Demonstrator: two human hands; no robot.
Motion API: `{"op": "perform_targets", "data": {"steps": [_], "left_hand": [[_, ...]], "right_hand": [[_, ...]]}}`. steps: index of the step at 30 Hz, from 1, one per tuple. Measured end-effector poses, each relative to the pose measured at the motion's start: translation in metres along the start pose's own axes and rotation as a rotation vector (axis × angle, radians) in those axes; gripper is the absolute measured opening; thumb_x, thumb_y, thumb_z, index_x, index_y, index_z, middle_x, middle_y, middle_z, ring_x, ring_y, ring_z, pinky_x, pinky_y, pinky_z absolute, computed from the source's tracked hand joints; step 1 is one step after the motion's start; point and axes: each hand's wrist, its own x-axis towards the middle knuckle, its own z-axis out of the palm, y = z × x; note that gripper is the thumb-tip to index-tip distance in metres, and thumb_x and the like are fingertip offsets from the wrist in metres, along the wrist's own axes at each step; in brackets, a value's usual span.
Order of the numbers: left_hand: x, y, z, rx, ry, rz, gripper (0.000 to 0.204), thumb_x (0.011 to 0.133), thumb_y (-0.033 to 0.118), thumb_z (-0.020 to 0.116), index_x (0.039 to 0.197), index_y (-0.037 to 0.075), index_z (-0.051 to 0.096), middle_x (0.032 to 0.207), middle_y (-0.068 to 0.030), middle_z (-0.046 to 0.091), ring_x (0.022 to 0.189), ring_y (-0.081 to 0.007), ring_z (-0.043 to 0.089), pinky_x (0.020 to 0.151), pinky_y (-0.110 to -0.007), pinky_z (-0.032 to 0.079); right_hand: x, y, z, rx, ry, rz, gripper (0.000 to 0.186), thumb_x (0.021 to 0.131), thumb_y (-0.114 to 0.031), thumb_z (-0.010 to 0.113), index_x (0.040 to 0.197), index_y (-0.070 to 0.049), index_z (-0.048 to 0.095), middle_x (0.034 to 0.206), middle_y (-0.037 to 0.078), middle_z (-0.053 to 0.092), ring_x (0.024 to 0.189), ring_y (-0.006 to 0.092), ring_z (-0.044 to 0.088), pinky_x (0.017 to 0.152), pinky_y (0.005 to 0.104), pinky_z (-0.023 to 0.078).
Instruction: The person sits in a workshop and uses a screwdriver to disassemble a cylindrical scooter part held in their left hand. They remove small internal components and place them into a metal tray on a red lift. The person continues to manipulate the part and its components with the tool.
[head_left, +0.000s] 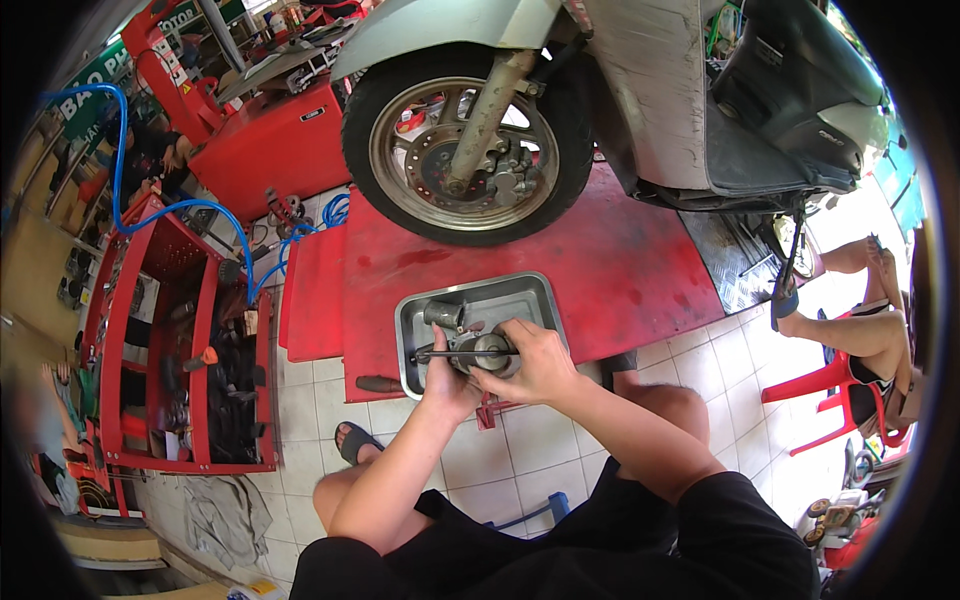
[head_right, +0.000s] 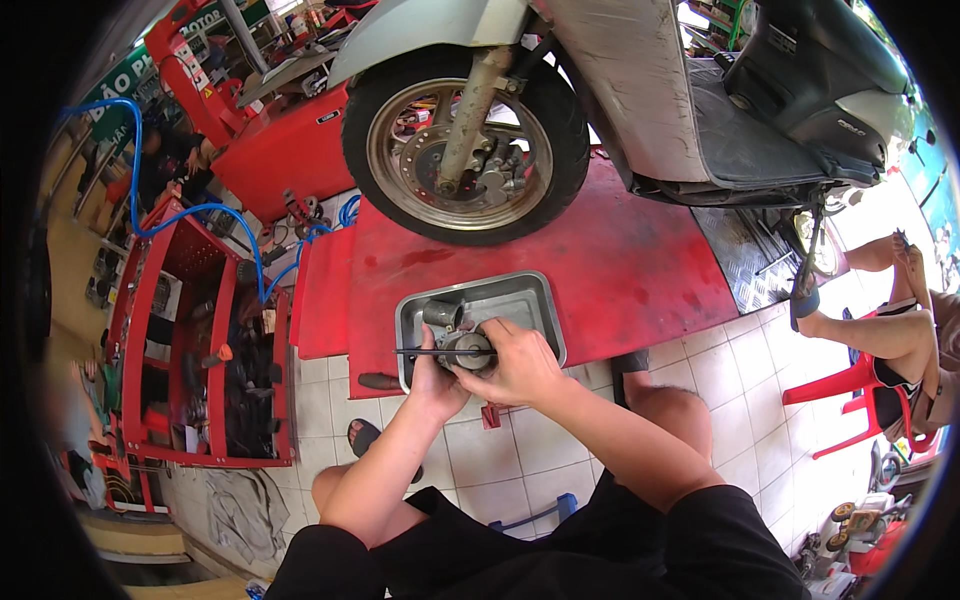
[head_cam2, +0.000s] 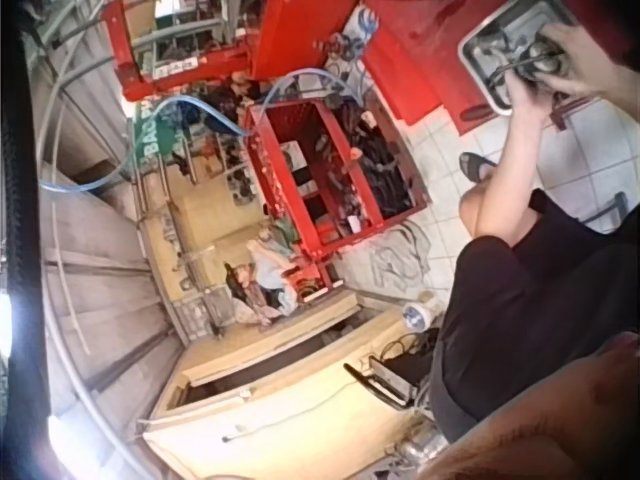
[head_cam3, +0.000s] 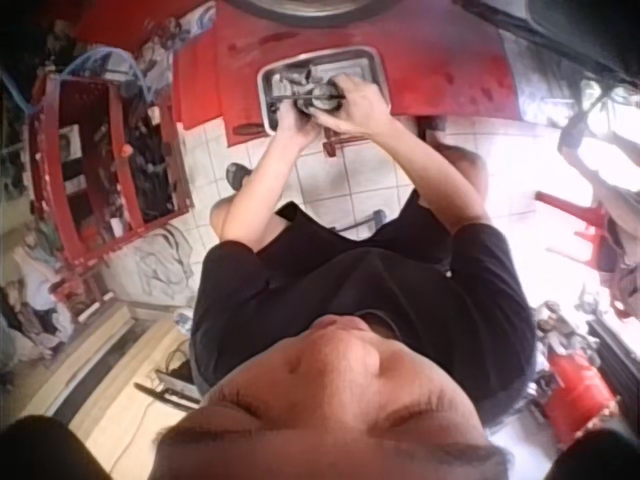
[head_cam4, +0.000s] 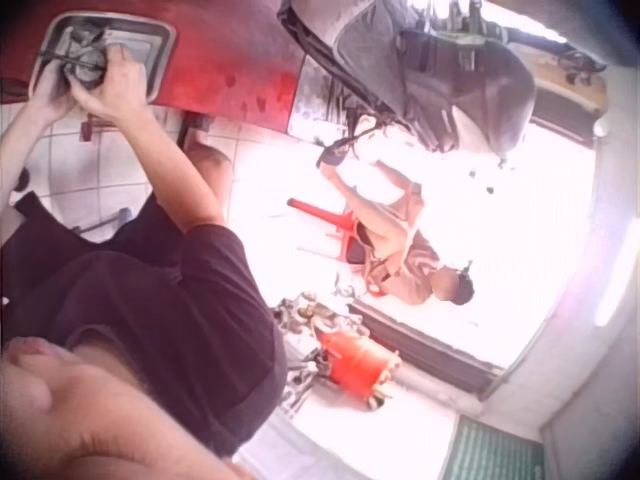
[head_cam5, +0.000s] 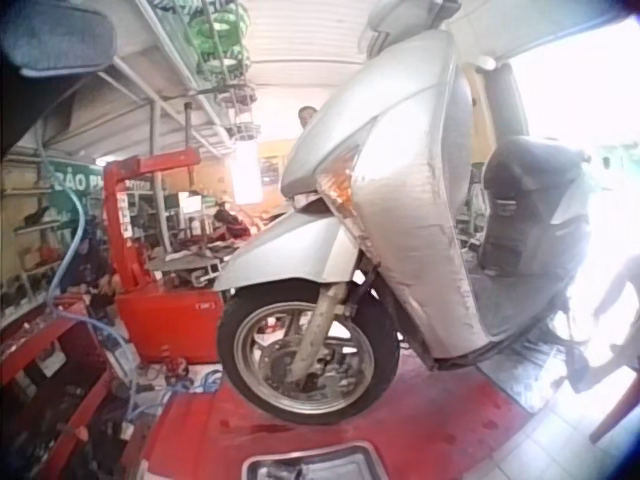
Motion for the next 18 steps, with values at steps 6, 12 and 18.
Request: {"op": "perform_targets", "data": {"steps": [6, 12, 18], "left_hand": [[-0.007, 0.003, -0.006, -0.129, 0.2, -0.015, 0.075, 0.101, 0.069, 0.027, 0.137, 0.008, 0.052, 0.134, -0.0157, 0.058, 0.125, -0.0345, 0.054, 0.107, -0.051, 0.046], [-0.017, 0.015, 0.006, -0.206, 0.224, 0.066, 0.068, 0.103, 0.063, 0.034, 0.144, 0.011, 0.044, 0.145, -0.0167, 0.045, 0.13, -0.0342, 0.045, 0.114, -0.053, 0.038], [-0.021, 0.022, 0.004, -0.248, 0.198, 0.094, 0.067, 0.103, 0.063, 0.035, 0.145, 0.011, 0.043, 0.147, -0.0164, 0.044, 0.134, -0.034, 0.042, 0.115, -0.055, 0.037]], "right_hand": [[0.013, -0.008, 0.002, 0.107, 0.037, 0.015, 0.06, 0.075, -0.035, 0.085, 0.116, 0.002, 0.061, 0.098, 0.019, 0.063, 0.077, 0.036, 0.066, 0.065, 0.0406, 0.055], [0.021, 0.008, -0.002, 0.352, 0.15, 0.233, 0.036, 0.085, -0.008, 0.073, 0.118, 0.0, 0.061, 0.103, 0.015, 0.062, 0.062, 0.0175, 0.057, 0.056, 0.0299, 0.048], [0.034, 0.028, -0.013, 1.014, 0.091, 0.462, 0.029, 0.099, -0.002, 0.052, 0.128, 0.001, 0.053, 0.109, 0.014, 0.062, 0.075, 0.0186, 0.064, 0.059, 0.0293, 0.053]]}}
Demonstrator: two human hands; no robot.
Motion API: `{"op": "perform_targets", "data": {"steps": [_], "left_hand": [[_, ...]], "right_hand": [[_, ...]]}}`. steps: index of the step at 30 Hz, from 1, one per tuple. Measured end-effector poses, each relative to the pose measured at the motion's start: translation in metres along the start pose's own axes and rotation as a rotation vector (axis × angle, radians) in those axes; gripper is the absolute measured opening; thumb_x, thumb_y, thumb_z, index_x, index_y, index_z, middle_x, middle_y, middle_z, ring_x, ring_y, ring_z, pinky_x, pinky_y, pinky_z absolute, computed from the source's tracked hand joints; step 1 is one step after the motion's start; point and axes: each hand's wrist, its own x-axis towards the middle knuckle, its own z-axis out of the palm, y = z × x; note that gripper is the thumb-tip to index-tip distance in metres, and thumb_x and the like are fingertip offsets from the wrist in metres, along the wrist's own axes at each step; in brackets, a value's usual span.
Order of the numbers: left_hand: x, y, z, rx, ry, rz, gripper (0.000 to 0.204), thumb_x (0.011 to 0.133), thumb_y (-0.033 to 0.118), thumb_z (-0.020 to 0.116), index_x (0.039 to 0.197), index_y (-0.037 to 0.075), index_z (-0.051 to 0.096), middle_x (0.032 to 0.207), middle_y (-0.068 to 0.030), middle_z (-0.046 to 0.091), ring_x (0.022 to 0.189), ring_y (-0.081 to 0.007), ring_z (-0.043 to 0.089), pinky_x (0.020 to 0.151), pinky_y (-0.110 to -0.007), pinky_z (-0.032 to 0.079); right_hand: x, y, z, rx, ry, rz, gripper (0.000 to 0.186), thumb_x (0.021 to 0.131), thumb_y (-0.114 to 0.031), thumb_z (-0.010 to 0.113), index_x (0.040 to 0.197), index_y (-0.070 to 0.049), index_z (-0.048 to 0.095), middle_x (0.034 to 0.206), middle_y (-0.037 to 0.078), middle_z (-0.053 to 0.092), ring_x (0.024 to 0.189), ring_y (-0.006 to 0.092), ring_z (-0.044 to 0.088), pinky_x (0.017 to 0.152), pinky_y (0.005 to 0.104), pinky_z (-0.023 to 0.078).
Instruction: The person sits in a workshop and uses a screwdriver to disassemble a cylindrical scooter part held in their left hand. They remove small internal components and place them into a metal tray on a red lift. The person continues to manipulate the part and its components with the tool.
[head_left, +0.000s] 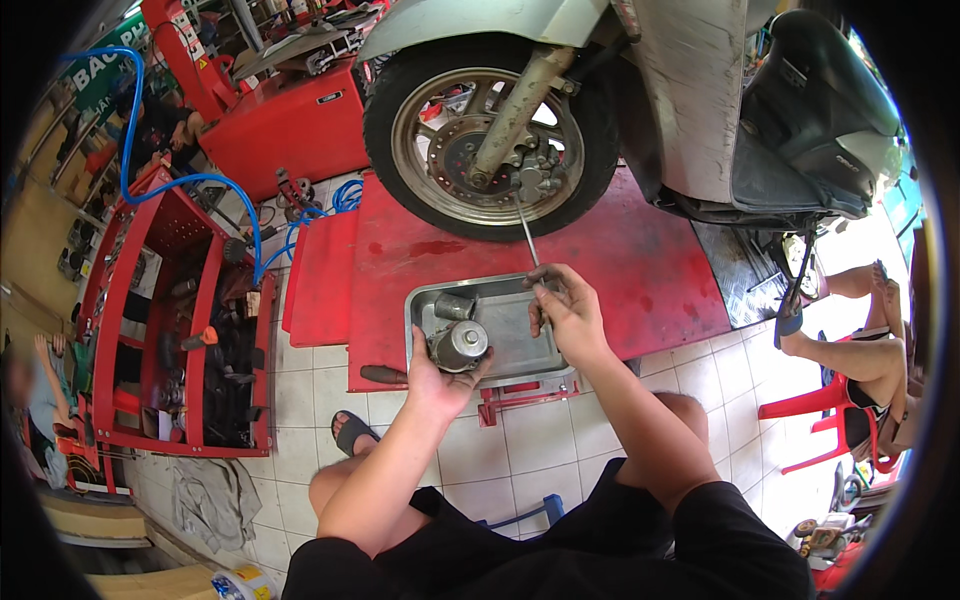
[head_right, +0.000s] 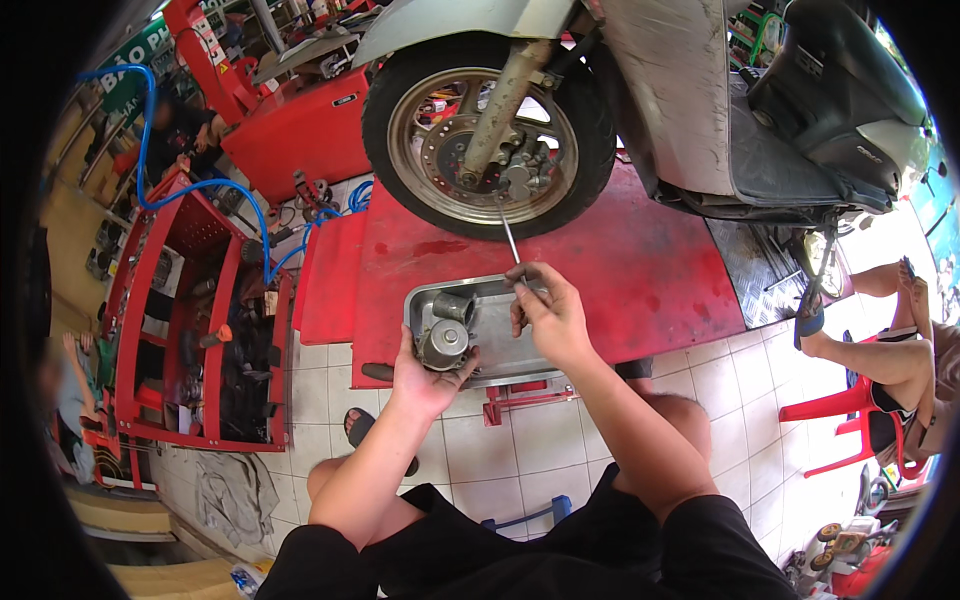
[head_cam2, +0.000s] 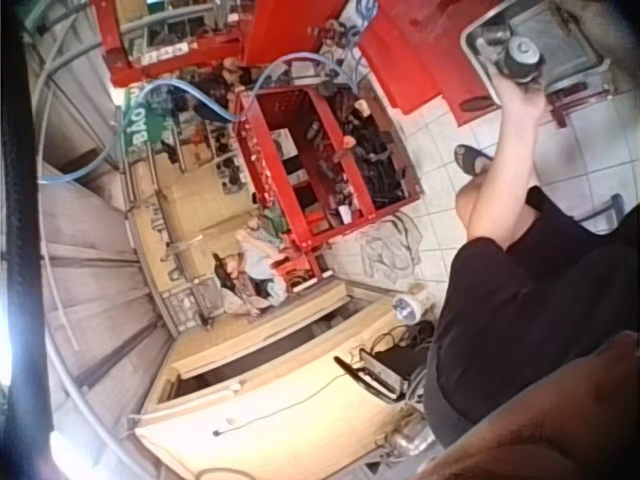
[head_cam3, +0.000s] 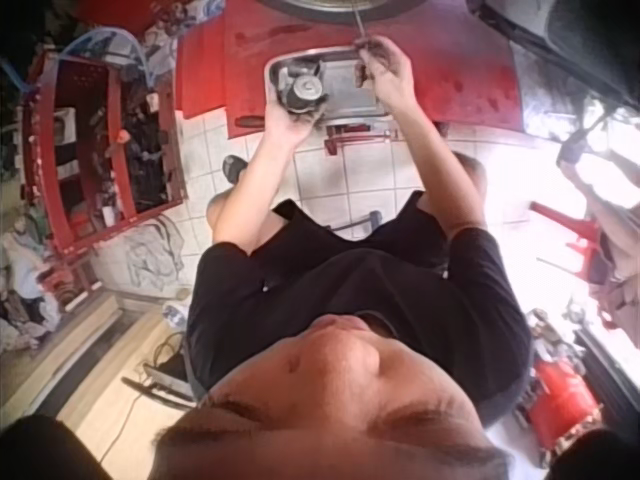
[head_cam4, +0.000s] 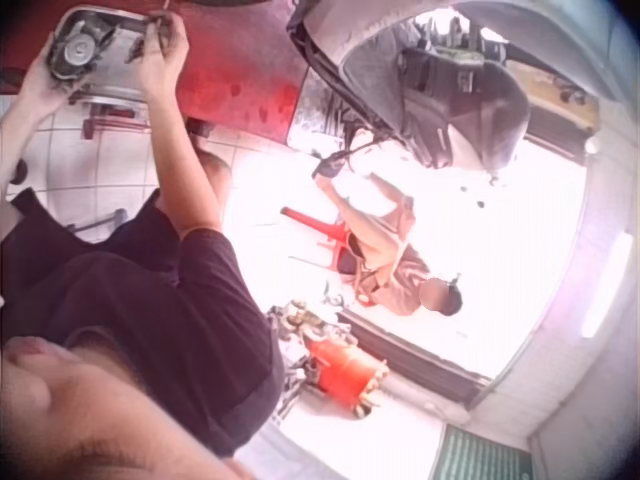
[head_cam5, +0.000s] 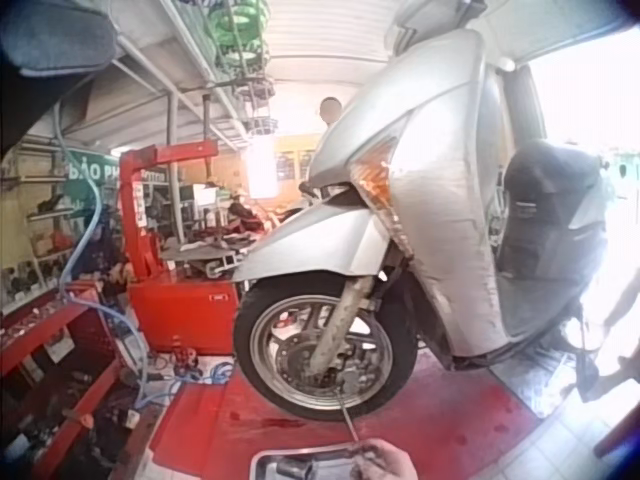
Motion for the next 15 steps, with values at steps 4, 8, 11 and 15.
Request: {"op": "perform_targets", "data": {"steps": [4, 8, 11, 15], "left_hand": [[-0.002, 0.002, 0.001, -0.005, 0.002, 0.025, 0.068, 0.103, 0.063, 0.035, 0.145, 0.011, 0.042, 0.148, -0.0168, 0.043, 0.135, -0.0351, 0.04, 0.115, -0.054, 0.037], [-0.003, 0.003, 0.0, -0.011, 0.012, 0.011, 0.068, 0.103, 0.063, 0.034, 0.146, 0.01, 0.042, 0.148, -0.0176, 0.043, 0.136, -0.0353, 0.04, 0.116, -0.054, 0.037], [-0.003, 0.002, 0.002, -0.022, 0.003, 0.001, 0.069, 0.103, 0.062, 0.034, 0.147, 0.01, 0.041, 0.148, -0.0179, 0.043, 0.137, -0.0348, 0.039, 0.116, -0.054, 0.036], [-0.005, 0.003, -0.001, -0.047, -0.014, 0.031, 0.07, 0.103, 0.063, 0.034, 0.146, 0.007, 0.041, 0.149, -0.0183, 0.043, 0.137, -0.0358, 0.039, 0.117, -0.054, 0.036]], "right_hand": [[0.004, -0.021, -0.003, 0.389, -0.136, 0.121, 0.046, 0.101, -0.02, 0.047, 0.139, 0.005, 0.045, 0.132, 0.023, 0.058, 0.098, 0.0377, 0.069, 0.076, 0.0419, 0.061], [0.005, -0.023, -0.007, 0.456, -0.251, 0.061, 0.055, 0.099, -0.025, 0.053, 0.142, 0.007, 0.042, 0.139, 0.026, 0.055, 0.106, 0.0412, 0.068, 0.079, 0.0428, 0.06], [0.003, -0.022, -0.006, 0.243, -0.262, -0.056, 0.046, 0.1, -0.028, 0.056, 0.129, 0.007, 0.053, 0.121, 0.023, 0.065, 0.097, 0.0339, 0.07, 0.072, 0.0371, 0.058], [-0.008, -0.018, -0.002, -0.159, -0.148, -0.241, 0.041, 0.102, -0.034, 0.056, 0.09, 0.005, 0.062, 0.08, 0.016, 0.065, 0.073, 0.0232, 0.065, 0.06, 0.03, 0.049]]}}
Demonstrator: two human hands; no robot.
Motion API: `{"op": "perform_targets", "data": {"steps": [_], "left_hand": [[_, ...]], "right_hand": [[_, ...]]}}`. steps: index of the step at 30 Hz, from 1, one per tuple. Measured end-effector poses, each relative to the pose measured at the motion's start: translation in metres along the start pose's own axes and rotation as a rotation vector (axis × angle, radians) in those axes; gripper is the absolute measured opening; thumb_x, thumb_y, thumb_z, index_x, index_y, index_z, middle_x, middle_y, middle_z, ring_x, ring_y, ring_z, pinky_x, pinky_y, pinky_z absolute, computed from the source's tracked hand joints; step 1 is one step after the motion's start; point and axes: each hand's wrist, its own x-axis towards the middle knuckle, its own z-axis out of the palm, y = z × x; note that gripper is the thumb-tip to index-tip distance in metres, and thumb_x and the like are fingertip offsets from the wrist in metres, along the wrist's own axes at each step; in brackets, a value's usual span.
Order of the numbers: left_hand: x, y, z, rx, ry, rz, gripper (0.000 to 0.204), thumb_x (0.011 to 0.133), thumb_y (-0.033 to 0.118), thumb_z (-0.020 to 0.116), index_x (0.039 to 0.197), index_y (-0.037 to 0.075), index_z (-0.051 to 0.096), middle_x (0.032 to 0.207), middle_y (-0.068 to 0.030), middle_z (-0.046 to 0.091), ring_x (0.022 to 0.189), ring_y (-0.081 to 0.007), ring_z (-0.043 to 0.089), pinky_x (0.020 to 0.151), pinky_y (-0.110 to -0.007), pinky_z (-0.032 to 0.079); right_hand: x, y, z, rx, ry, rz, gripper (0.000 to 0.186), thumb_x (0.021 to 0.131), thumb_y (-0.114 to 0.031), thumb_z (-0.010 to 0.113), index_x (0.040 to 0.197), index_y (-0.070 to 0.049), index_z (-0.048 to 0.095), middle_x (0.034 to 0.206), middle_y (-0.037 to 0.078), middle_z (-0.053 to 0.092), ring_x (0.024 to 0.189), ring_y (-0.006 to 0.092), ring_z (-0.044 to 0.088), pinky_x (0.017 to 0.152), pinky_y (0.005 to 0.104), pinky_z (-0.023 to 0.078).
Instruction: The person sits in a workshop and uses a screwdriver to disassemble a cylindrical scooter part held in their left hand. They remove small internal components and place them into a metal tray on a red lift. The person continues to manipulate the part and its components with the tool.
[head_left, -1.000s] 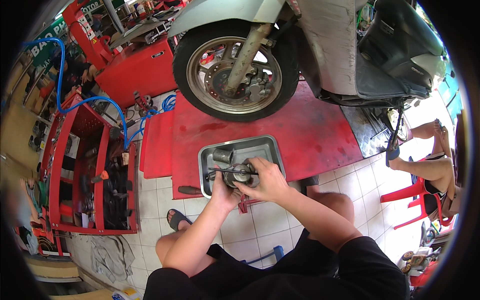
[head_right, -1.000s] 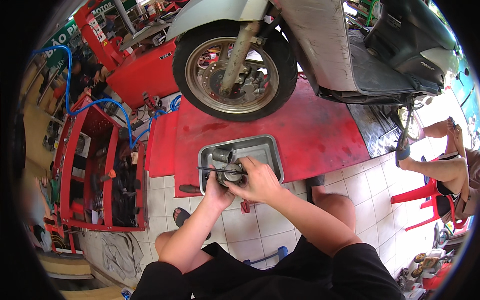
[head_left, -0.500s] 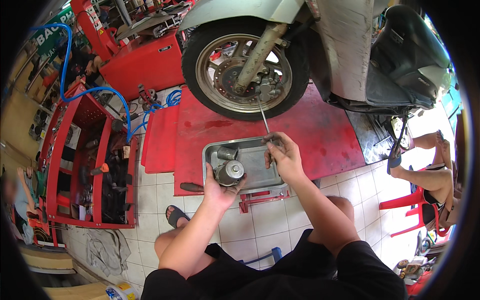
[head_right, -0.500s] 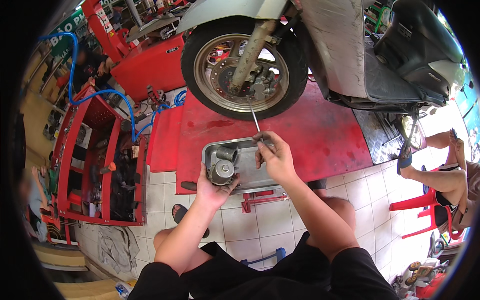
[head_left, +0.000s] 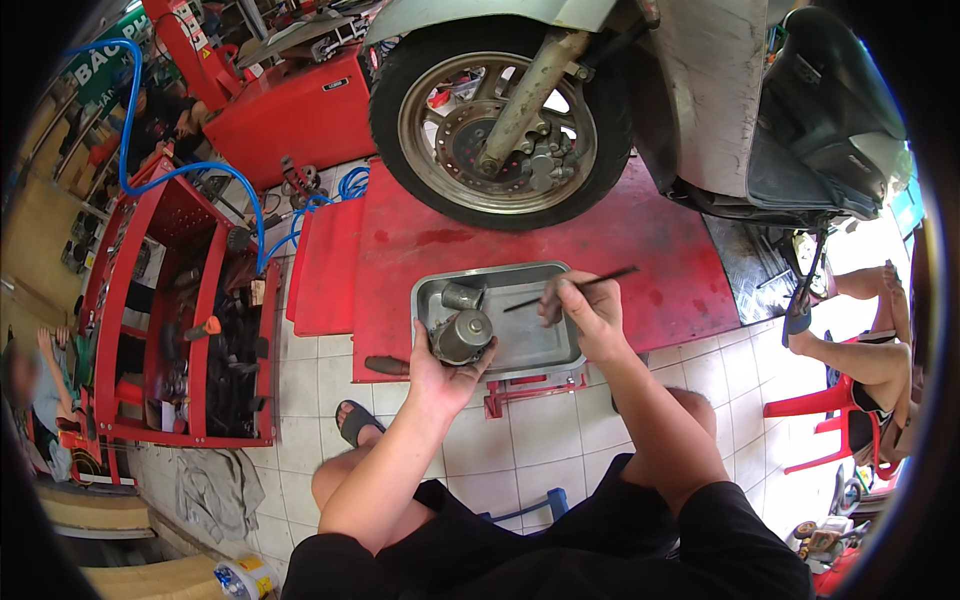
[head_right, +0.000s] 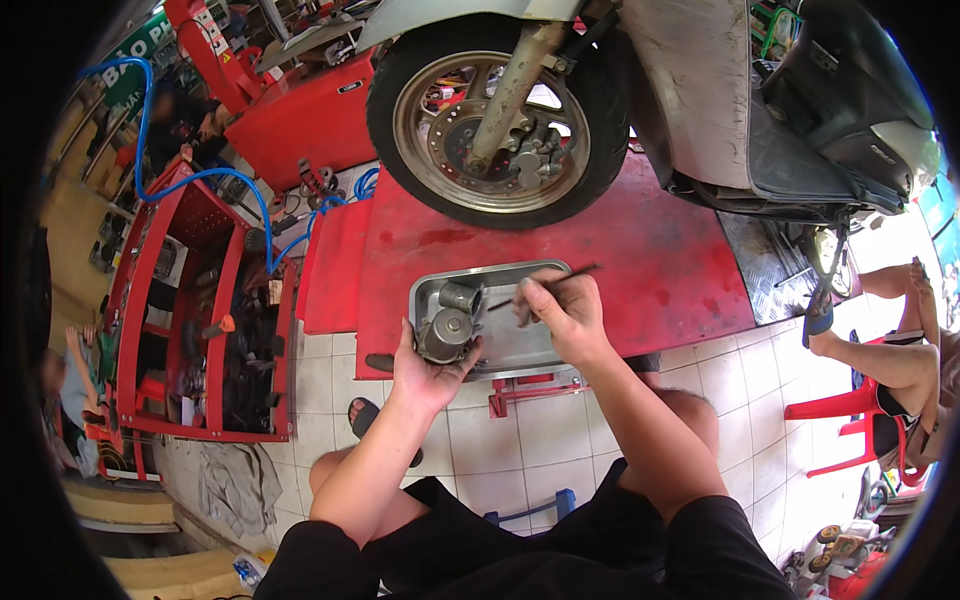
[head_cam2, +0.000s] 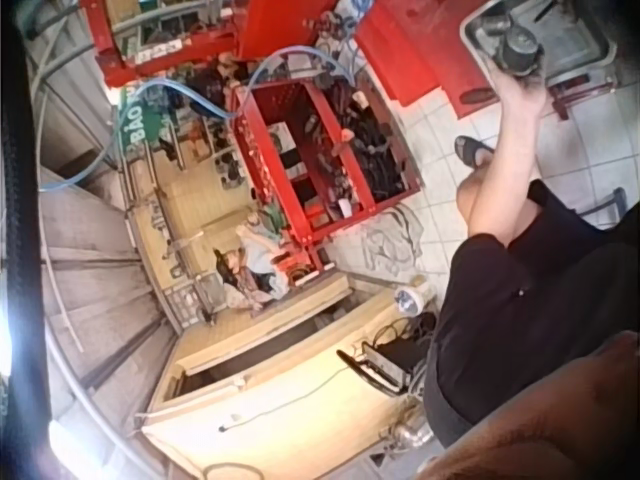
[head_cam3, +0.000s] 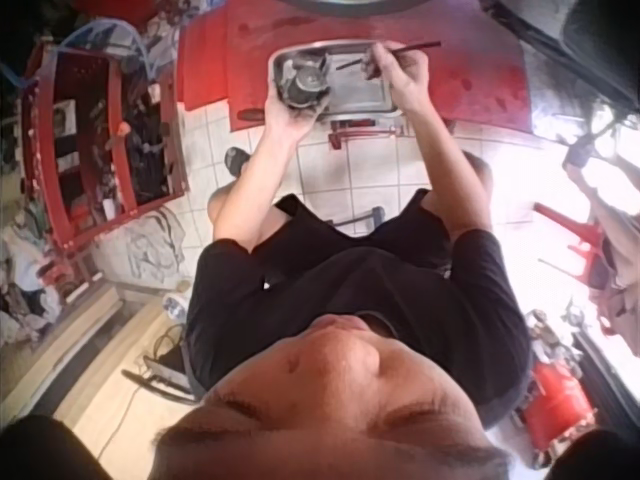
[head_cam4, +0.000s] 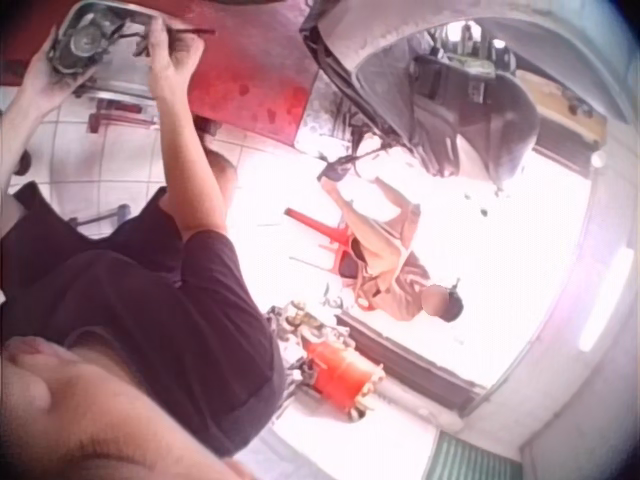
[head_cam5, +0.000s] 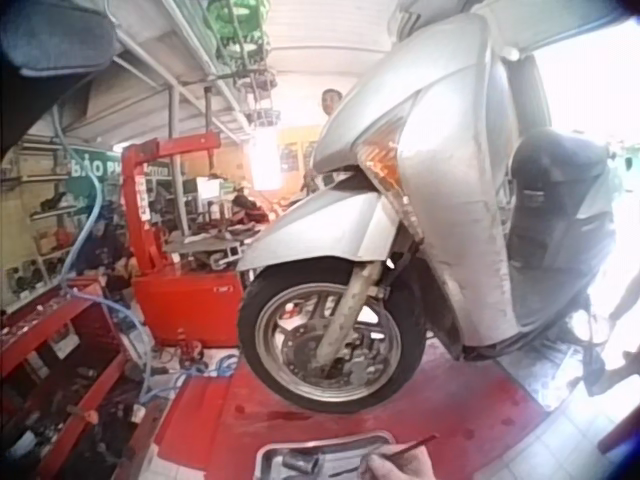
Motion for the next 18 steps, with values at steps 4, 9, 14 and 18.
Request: {"op": "perform_targets", "data": {"steps": [4, 9, 14, 18], "left_hand": [[-0.001, 0.001, 0.001, 0.006, 0.023, 0.026, 0.072, 0.103, 0.063, 0.033, 0.145, 0.005, 0.042, 0.148, -0.0194, 0.044, 0.136, -0.0365, 0.042, 0.117, -0.054, 0.036], [-0.004, 0.0, 0.003, 0.06, 0.028, 0.005, 0.073, 0.103, 0.064, 0.033, 0.144, 0.004, 0.043, 0.144, -0.0194, 0.047, 0.131, -0.0364, 0.047, 0.115, -0.051, 0.037], [-0.002, -0.007, 0.002, 0.034, 0.08, 0.02, 0.058, 0.103, 0.061, 0.039, 0.12, 0.009, 0.057, 0.13, -0.0146, 0.059, 0.125, -0.0316, 0.054, 0.113, -0.053, 0.039], [-0.001, -0.013, -0.004, 0.08, 0.02, 0.018, 0.056, 0.103, 0.06, 0.04, 0.118, 0.009, 0.057, 0.127, -0.0141, 0.06, 0.124, -0.0309, 0.055, 0.111, -0.053, 0.04]], "right_hand": [[-0.002, 0.0, 0.001, -0.07, 0.049, -0.147, 0.067, 0.108, -0.047, 0.04, 0.063, 0.001, 0.053, 0.059, 0.01, 0.052, 0.054, 0.0172, 0.049, 0.051, 0.0282, 0.039], [-0.012, -0.017, 0.018, -0.036, -0.005, 0.143, 0.08, 0.106, -0.059, 0.03, 0.073, 0.005, 0.064, 0.054, 0.009, 0.054, 0.049, 0.0128, 0.052, 0.045, 0.026, 0.038], [-0.014, -0.019, 0.034, -0.253, -0.162, -0.008, 0.051, 0.107, -0.038, 0.047, 0.091, 0.004, 0.071, 0.058, 0.004, 0.058, 0.053, 0.0118, 0.057, 0.053, 0.0281, 0.045], [-0.015, -0.013, 0.04, -0.328, -0.159, -0.113, 0.037, 0.104, -0.026, 0.054, 0.089, 0.003, 0.071, 0.062, 0.008, 0.061, 0.054, 0.0133, 0.056, 0.053, 0.0295, 0.044]]}}
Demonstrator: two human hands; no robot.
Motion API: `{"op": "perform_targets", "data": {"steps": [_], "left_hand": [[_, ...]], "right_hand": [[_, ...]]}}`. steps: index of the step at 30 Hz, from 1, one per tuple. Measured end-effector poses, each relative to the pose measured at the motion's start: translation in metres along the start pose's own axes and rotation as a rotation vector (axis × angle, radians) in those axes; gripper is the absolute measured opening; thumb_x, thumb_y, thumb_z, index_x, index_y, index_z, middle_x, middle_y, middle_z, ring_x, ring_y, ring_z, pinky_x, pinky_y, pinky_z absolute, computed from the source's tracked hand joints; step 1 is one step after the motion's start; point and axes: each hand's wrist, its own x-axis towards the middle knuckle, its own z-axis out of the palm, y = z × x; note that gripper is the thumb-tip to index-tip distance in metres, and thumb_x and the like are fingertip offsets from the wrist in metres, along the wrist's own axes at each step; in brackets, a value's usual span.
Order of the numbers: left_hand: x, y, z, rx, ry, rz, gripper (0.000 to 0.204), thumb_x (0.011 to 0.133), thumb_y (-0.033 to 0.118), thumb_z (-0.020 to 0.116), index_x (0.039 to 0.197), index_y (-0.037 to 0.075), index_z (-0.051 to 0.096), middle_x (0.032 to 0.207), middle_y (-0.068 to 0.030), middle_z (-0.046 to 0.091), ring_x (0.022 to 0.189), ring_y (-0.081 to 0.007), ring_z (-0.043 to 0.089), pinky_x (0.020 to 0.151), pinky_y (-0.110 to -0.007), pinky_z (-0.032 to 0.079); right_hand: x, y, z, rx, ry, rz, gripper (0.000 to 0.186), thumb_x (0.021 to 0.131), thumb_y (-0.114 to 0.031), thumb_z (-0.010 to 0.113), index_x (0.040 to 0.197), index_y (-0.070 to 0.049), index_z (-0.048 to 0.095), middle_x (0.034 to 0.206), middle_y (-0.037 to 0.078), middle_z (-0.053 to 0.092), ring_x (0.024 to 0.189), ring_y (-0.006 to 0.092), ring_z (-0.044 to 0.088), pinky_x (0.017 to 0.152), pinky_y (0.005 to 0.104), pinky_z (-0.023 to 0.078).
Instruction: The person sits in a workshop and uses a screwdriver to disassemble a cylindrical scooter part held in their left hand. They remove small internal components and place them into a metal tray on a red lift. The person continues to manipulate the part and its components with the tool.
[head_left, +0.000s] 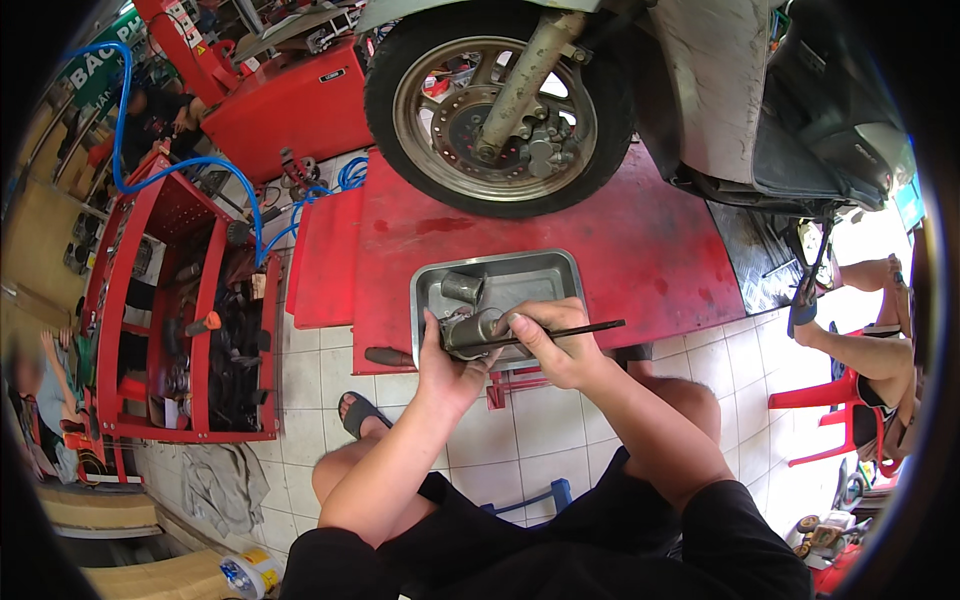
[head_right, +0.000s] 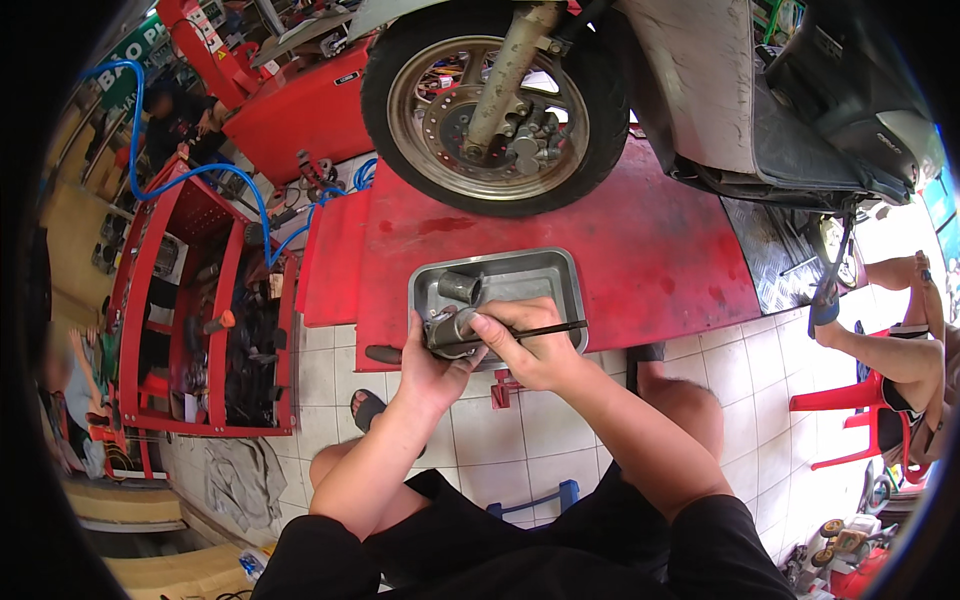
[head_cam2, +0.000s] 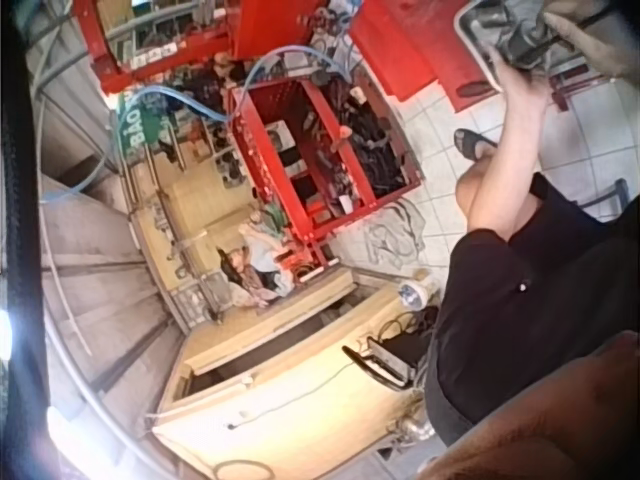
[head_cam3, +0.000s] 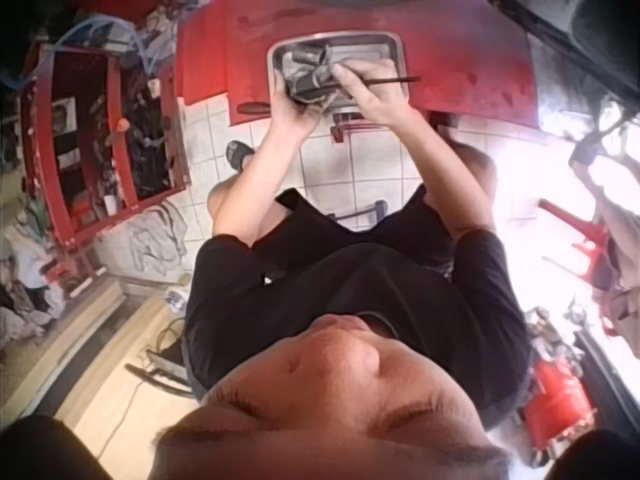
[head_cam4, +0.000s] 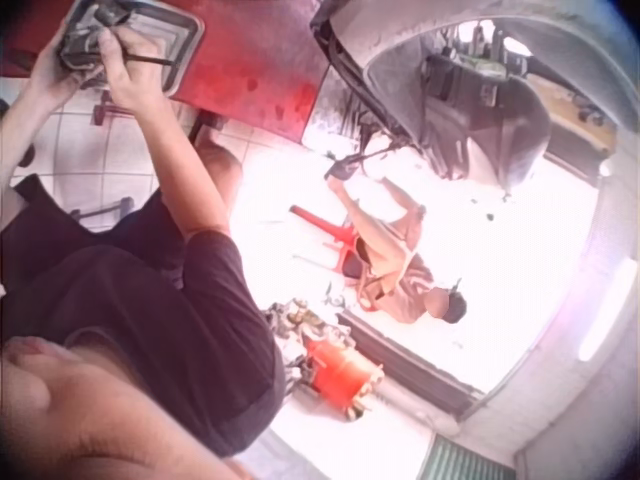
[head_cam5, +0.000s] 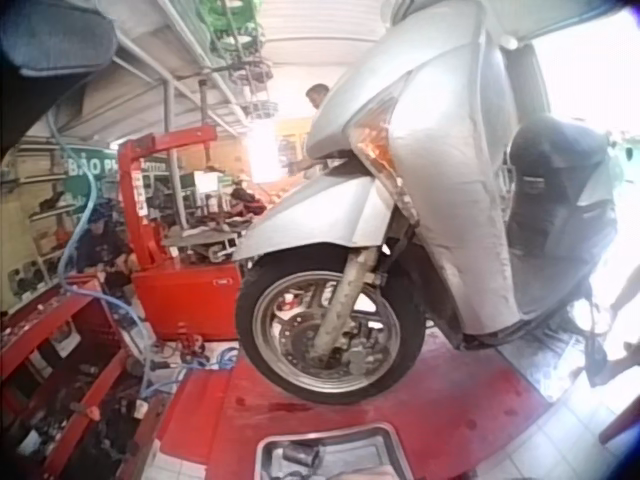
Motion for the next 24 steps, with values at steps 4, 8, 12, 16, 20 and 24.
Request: {"op": "perform_targets", "data": {"steps": [4, 8, 12, 16, 20, 24], "left_hand": [[-0.005, -0.004, 0.005, 0.021, -0.027, -0.011, 0.056, 0.103, 0.06, 0.039, 0.117, 0.009, 0.057, 0.126, -0.0142, 0.06, 0.123, -0.0306, 0.055, 0.11, -0.051, 0.042], [-0.005, -0.006, 0.004, 0.022, -0.056, -0.019, 0.056, 0.103, 0.06, 0.039, 0.118, 0.009, 0.056, 0.125, -0.0147, 0.061, 0.122, -0.0306, 0.056, 0.108, -0.05, 0.043], [0.0, -0.006, -0.002, 0.035, -0.06, -0.019, 0.057, 0.103, 0.061, 0.039, 0.119, 0.009, 0.056, 0.125, -0.0147, 0.061, 0.122, -0.0305, 0.056, 0.108, -0.05, 0.043], [0.0, -0.006, -0.001, 0.058, -0.047, -0.025, 0.059, 0.103, 0.061, 0.035, 0.119, 0.008, 0.057, 0.123, -0.0135, 0.061, 0.121, -0.0289, 0.056, 0.111, -0.051, 0.04], [0.001, -0.006, -0.002, 0.07, -0.037, -0.027, 0.06, 0.104, 0.061, 0.034, 0.119, 0.008, 0.057, 0.122, -0.0133, 0.062, 0.121, -0.0287, 0.055, 0.113, -0.051, 0.039], [0.002, -0.007, -0.006, 0.07, -0.049, -0.053, 0.058, 0.102, 0.062, 0.038, 0.12, 0.01, 0.057, 0.123, -0.0126, 0.062, 0.119, -0.0286, 0.057, 0.107, -0.049, 0.043]], "right_hand": [[-0.001, 0.003, -0.002, -0.029, -0.03, 0.002, 0.034, 0.103, -0.023, 0.057, 0.088, 0.004, 0.07, 0.067, 0.012, 0.064, 0.057, 0.0187, 0.06, 0.055, 0.0318, 0.047], [-0.001, 0.001, -0.004, -0.043, -0.043, 0.006, 0.031, 0.1, -0.021, 0.061, 0.088, 0.006, 0.07, 0.071, 0.017, 0.068, 0.061, 0.0274, 0.067, 0.058, 0.0354, 0.051], [-0.001, -0.001, -0.005, -0.008, -0.037, 0.006, 0.03, 0.1, -0.02, 0.062, 0.086, 0.005, 0.07, 0.07, 0.017, 0.068, 0.061, 0.0275, 0.067, 0.058, 0.0356, 0.051], [-0.001, 0.0, -0.005, -0.028, -0.049, 0.006, 0.03, 0.1, -0.02, 0.062, 0.086, 0.005, 0.07, 0.069, 0.017, 0.067, 0.061, 0.0273, 0.067, 0.058, 0.0355, 0.051], [-0.001, -0.002, -0.005, -0.039, -0.06, -0.001, 0.03, 0.099, -0.021, 0.061, 0.085, 0.004, 0.07, 0.069, 0.016, 0.067, 0.061, 0.0275, 0.067, 0.058, 0.0357, 0.051], [-0.001, -0.001, -0.006, -0.062, -0.082, -0.021, 0.03, 0.099, -0.021, 0.061, 0.083, 0.003, 0.07, 0.069, 0.016, 0.067, 0.061, 0.0289, 0.067, 0.059, 0.0366, 0.051]]}}
